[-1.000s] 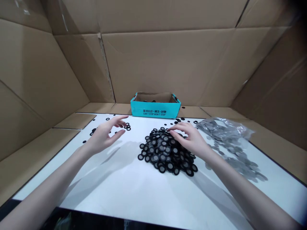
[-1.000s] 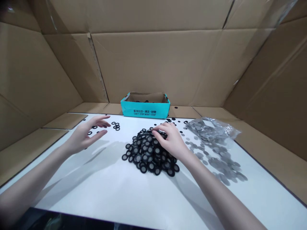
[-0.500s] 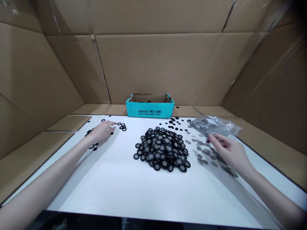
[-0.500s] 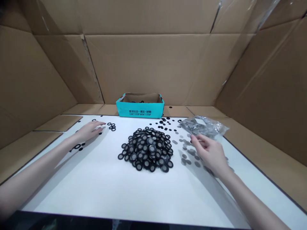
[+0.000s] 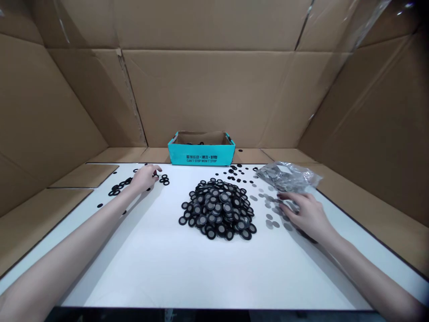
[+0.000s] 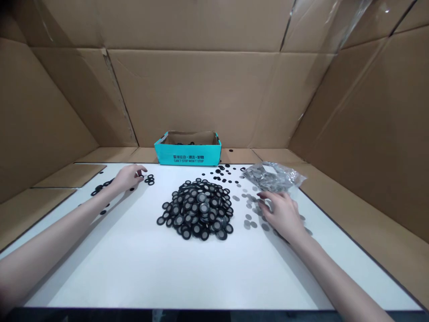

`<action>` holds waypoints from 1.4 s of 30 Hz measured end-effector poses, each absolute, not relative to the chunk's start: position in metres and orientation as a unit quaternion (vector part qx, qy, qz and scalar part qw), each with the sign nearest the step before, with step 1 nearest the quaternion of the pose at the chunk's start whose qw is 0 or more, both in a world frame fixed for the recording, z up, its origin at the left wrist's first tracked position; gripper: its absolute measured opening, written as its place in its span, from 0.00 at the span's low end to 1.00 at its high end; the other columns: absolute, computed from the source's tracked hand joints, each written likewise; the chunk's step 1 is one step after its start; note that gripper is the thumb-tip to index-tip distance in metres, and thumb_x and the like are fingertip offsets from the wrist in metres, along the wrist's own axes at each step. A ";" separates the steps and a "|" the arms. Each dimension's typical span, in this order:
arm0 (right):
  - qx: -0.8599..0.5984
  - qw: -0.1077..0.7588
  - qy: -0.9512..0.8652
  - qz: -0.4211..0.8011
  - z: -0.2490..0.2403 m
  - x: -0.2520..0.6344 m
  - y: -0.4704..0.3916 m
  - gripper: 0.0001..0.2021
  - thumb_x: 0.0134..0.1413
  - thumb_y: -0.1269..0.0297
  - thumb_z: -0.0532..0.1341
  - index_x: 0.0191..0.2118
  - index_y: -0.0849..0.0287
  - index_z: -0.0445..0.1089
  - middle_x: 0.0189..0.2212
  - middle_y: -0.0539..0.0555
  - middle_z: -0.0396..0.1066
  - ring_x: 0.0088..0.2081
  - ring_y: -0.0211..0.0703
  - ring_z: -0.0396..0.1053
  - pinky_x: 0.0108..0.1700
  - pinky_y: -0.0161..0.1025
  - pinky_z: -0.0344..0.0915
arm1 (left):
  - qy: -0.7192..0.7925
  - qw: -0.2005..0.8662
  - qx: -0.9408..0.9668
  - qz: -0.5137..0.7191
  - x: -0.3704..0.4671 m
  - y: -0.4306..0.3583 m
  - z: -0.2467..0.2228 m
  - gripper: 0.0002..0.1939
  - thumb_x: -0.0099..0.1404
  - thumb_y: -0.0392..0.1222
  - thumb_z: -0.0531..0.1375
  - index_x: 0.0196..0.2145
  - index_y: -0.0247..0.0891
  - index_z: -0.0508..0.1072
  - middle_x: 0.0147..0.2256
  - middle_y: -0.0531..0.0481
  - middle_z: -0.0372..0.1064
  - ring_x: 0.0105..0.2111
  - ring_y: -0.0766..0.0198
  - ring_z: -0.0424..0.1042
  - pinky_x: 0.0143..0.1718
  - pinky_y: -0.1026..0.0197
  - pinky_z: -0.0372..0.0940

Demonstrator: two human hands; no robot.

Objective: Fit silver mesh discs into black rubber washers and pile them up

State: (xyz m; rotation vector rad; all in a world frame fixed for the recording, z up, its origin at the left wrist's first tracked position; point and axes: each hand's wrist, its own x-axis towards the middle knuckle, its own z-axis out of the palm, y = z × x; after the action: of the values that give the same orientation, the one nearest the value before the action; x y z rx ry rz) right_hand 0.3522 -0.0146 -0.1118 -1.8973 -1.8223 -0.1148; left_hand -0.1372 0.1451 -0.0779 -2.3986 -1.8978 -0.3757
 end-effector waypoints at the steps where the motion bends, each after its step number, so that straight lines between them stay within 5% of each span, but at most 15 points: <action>1: -0.697 0.249 -0.671 -0.043 -0.112 0.351 -0.011 0.15 0.52 0.59 0.56 0.42 0.55 0.75 0.39 0.60 0.78 0.45 0.62 0.68 0.44 0.55 0.64 | -0.618 0.027 -0.775 -0.127 -0.137 0.144 -0.077 0.18 0.55 0.41 0.57 0.42 0.40 0.77 0.39 0.45 0.77 0.40 0.52 0.74 0.39 0.58 0.65; 9: -0.709 0.233 -0.664 -0.041 -0.114 0.340 0.011 0.15 0.52 0.61 0.57 0.42 0.57 0.76 0.32 0.61 0.78 0.40 0.61 0.69 0.36 0.50 0.64 | -0.620 -0.006 -0.762 -0.188 -0.135 0.123 -0.066 0.15 0.53 0.47 0.58 0.35 0.39 0.79 0.33 0.46 0.77 0.35 0.53 0.75 0.36 0.59 0.63; 17: -0.706 0.252 -0.662 -0.016 -0.108 0.345 0.009 0.11 0.50 0.59 0.59 0.38 0.55 0.75 0.32 0.56 0.79 0.40 0.61 0.69 0.39 0.50 0.62 | -0.595 -0.066 -0.753 -0.272 -0.125 0.101 -0.051 0.15 0.54 0.52 0.60 0.31 0.37 0.77 0.31 0.46 0.77 0.31 0.57 0.73 0.35 0.60 0.64; 24: -0.701 0.290 -0.652 0.004 -0.105 0.347 0.011 0.11 0.49 0.54 0.58 0.29 0.54 0.73 0.31 0.58 0.77 0.33 0.56 0.71 0.34 0.49 0.62 | -0.545 -0.156 -0.751 -0.339 -0.103 0.072 -0.037 0.18 0.56 0.55 0.61 0.31 0.35 0.75 0.30 0.45 0.77 0.27 0.60 0.73 0.28 0.63 0.65; 31: -0.669 0.375 -0.642 0.002 -0.078 0.326 0.003 0.16 0.53 0.48 0.58 0.30 0.55 0.73 0.31 0.58 0.76 0.33 0.53 0.71 0.35 0.47 0.64 | -0.486 -0.243 -0.750 -0.377 -0.085 0.058 -0.032 0.16 0.57 0.51 0.64 0.32 0.34 0.75 0.30 0.46 0.76 0.29 0.61 0.75 0.31 0.62 0.69; 36: -0.560 0.510 -0.625 0.188 -0.042 0.258 -0.009 0.15 0.44 0.49 0.68 0.33 0.55 0.74 0.28 0.54 0.75 0.31 0.48 0.72 0.31 0.41 0.63 | -0.404 -0.386 -0.722 -0.408 -0.055 0.033 -0.026 0.16 0.53 0.44 0.69 0.38 0.34 0.74 0.25 0.53 0.70 0.27 0.66 0.72 0.31 0.65 0.68; 42: -0.432 0.531 -0.642 0.344 -0.028 0.179 -0.021 0.12 0.44 0.61 0.69 0.37 0.55 0.72 0.23 0.49 0.74 0.28 0.42 0.72 0.33 0.40 0.64 | -0.316 -0.482 -0.705 -0.412 -0.031 0.001 -0.024 0.16 0.52 0.36 0.70 0.39 0.33 0.74 0.27 0.54 0.70 0.27 0.69 0.71 0.30 0.68 0.68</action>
State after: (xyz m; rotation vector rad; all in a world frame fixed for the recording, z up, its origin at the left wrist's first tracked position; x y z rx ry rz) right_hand 0.1791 -0.0212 -0.0277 -1.0310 -1.5329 0.8219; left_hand -0.0308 0.0007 -0.0238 -3.3402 -1.4986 -1.9509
